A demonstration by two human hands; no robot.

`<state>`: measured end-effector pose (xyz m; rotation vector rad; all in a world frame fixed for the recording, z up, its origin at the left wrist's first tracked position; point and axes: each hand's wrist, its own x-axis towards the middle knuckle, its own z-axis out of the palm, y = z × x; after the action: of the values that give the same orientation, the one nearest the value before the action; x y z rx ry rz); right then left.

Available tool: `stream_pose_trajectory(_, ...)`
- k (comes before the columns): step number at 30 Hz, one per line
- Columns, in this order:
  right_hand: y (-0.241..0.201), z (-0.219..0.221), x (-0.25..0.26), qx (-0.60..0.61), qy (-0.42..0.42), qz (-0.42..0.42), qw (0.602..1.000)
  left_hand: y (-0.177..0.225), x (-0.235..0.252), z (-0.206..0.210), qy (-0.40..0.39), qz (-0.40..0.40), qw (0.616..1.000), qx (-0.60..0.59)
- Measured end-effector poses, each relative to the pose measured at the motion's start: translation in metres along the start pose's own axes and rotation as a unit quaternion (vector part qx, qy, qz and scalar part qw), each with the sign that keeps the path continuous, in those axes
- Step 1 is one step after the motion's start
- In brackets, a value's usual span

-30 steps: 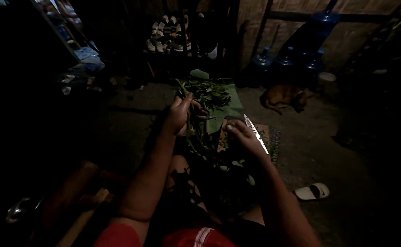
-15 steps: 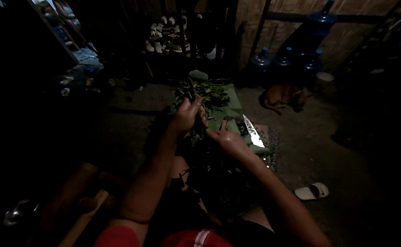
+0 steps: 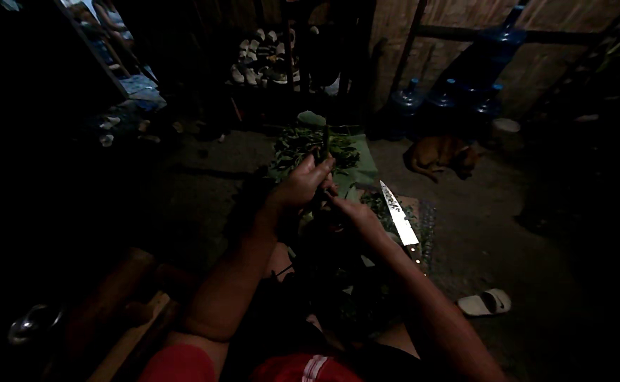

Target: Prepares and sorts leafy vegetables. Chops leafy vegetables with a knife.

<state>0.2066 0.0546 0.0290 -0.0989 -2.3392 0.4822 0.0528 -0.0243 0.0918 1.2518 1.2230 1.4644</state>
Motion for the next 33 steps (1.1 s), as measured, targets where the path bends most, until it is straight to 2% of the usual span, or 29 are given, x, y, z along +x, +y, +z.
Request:
stream_pose_trajectory(4,0.006,-0.030,0.004,0.124,0.069,0.077,0.987,-0.009,-0.010,0.000,0.028,-0.014,0.999,-0.010)
stream_pose_trajectory(7,0.011,-0.038,-0.001,0.259,0.066,0.170,0.949,-0.004,-0.011,-0.012,0.067,-0.012,0.996,-0.059)
stream_pose_trajectory(11,0.003,-0.029,-0.002,0.358,0.059,0.219,0.906,-0.001,-0.009,-0.011,0.074,-0.030,0.993,-0.091)
stream_pose_trajectory(14,-0.009,-0.019,0.004,0.285,0.036,0.227,0.930,-0.001,-0.010,-0.005,0.076,-0.026,0.993,-0.084)
stream_pose_trajectory(18,-0.019,-0.005,0.011,0.151,0.005,0.209,0.966,-0.008,-0.008,-0.003,0.079,0.019,0.993,-0.088)
stream_pose_trajectory(21,-0.022,0.003,0.016,0.050,-0.001,0.197,0.979,-0.011,-0.007,0.001,0.077,0.033,0.995,-0.059)
stream_pose_trajectory(27,-0.016,-0.011,0.023,0.011,-0.053,0.161,0.986,-0.012,-0.004,-0.004,0.057,0.042,0.995,0.071)
stream_pose_trajectory(30,-0.013,-0.017,0.027,-0.079,0.002,0.091,0.993,-0.011,-0.001,-0.009,0.048,0.053,0.985,0.159)
stream_pose_trajectory(33,-0.015,-0.022,0.031,-0.149,0.055,0.059,0.986,-0.009,0.002,-0.009,0.035,0.069,0.981,0.178)
